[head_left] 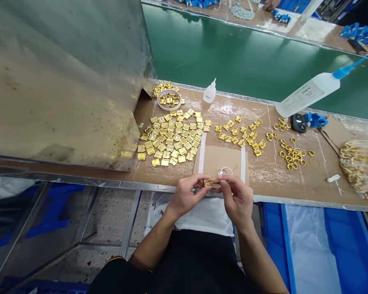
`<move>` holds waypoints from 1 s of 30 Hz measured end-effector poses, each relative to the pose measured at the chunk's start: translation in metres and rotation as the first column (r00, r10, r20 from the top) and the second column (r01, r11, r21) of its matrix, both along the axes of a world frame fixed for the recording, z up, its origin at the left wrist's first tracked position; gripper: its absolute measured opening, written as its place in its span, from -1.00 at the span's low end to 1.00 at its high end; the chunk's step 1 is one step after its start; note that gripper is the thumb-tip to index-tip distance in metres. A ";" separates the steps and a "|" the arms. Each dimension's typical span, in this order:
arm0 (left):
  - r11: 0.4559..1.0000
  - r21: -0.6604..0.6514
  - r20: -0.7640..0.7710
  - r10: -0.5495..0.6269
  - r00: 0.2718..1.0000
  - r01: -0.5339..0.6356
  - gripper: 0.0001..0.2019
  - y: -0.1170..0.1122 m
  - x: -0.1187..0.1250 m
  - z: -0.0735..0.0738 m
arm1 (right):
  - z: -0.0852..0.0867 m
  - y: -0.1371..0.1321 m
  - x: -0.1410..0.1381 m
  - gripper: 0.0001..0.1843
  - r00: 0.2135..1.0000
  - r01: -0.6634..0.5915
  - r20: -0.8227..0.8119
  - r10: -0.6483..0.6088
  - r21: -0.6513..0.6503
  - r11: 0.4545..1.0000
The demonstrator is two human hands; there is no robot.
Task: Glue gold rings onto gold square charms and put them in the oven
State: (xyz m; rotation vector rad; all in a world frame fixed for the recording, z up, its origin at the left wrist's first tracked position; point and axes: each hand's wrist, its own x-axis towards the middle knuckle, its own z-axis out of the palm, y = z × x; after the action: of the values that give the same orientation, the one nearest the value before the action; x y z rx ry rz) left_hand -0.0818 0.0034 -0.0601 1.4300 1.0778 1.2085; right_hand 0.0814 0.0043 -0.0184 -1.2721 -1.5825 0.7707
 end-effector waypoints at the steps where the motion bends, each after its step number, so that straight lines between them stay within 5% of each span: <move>1: 1.000 0.002 0.004 0.001 1.000 -0.001 -0.83 0.000 0.000 0.000 | 0.000 0.000 0.000 -0.85 1.000 0.000 -0.006 0.000 -0.005 1.000; 30: 1.000 -0.008 -0.024 0.007 1.000 -0.007 -0.82 -0.001 -0.001 0.000 | -0.004 -0.001 0.003 -0.87 1.000 -0.020 -0.014 0.020 0.009 1.000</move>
State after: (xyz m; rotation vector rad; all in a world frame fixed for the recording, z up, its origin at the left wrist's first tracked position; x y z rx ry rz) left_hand -0.0828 0.0025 -0.0601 1.4385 1.1035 1.1931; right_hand 0.0844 0.0038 -0.0225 -1.2444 -1.5879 0.7827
